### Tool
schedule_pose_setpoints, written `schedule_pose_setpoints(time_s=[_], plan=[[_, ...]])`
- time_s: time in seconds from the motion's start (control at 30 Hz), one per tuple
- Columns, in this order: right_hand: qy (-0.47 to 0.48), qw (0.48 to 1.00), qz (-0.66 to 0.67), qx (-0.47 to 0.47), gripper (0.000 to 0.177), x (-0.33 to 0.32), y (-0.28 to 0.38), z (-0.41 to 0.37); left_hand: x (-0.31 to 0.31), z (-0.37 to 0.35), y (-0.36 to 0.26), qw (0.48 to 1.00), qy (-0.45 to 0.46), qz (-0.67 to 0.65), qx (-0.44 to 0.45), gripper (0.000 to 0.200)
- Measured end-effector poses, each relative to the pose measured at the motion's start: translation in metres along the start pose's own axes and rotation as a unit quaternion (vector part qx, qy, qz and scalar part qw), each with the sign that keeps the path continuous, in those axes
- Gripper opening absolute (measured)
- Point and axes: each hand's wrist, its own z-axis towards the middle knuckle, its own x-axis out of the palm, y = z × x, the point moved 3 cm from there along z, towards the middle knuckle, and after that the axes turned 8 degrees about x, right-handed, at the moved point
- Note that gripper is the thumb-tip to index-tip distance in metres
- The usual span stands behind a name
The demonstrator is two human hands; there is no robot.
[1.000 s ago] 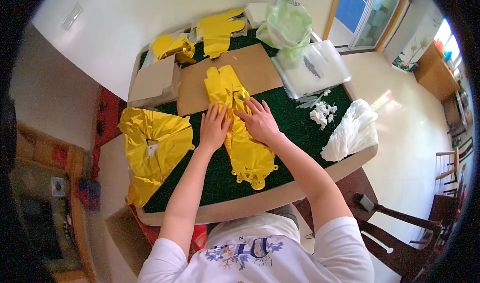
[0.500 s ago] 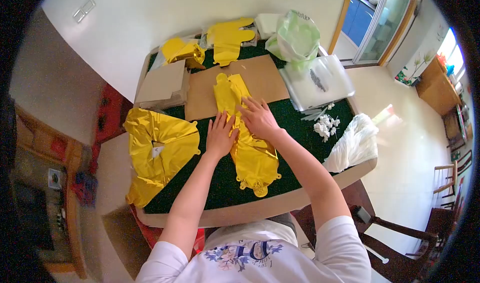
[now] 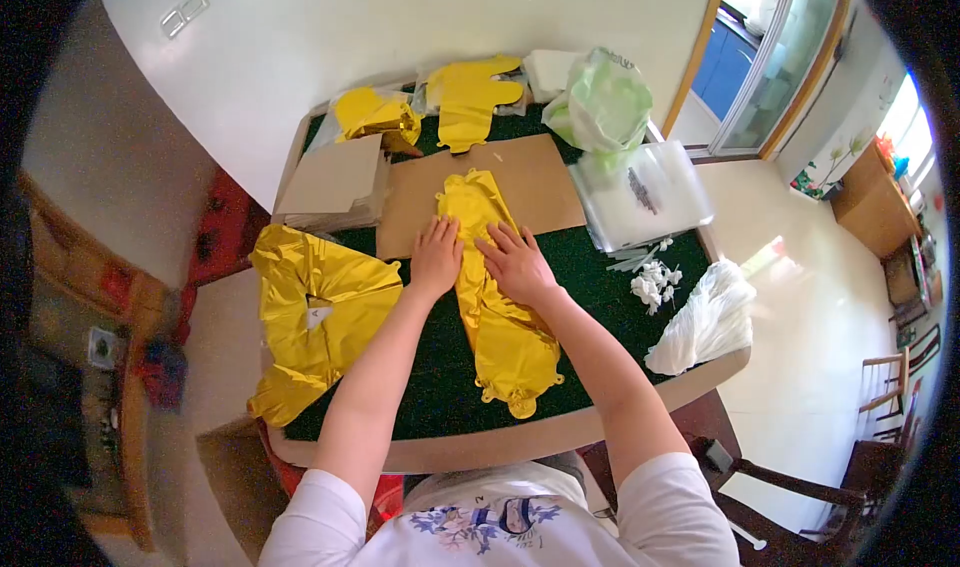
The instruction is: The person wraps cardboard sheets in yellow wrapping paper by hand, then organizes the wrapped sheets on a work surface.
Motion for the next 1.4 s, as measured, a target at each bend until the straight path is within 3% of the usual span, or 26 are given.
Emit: schedule_pose_setpoints(time_s=[0.33,0.57,0.93,1.4], plan=[[0.006,1.0,0.018,0.021,0.039,-0.002,0.001,-0.001,-0.002,-0.03,-0.009,0.998,-0.021,0.049,0.016,0.057],[0.016,0.999,0.016,0.024,0.042,0.001,-0.001,-0.002,-0.018,-0.078,-0.02,0.997,0.065,-0.001,0.053,0.073],[0.03,0.999,-0.005,0.021,0.044,0.004,-0.003,-0.001,-0.039,-0.096,-0.03,0.983,0.164,-0.003,0.089,0.098],[0.01,1.0,0.009,0.022,0.041,0.002,-0.001,0.0,-0.044,-0.148,-0.042,0.982,0.13,-0.05,0.125,0.096]])
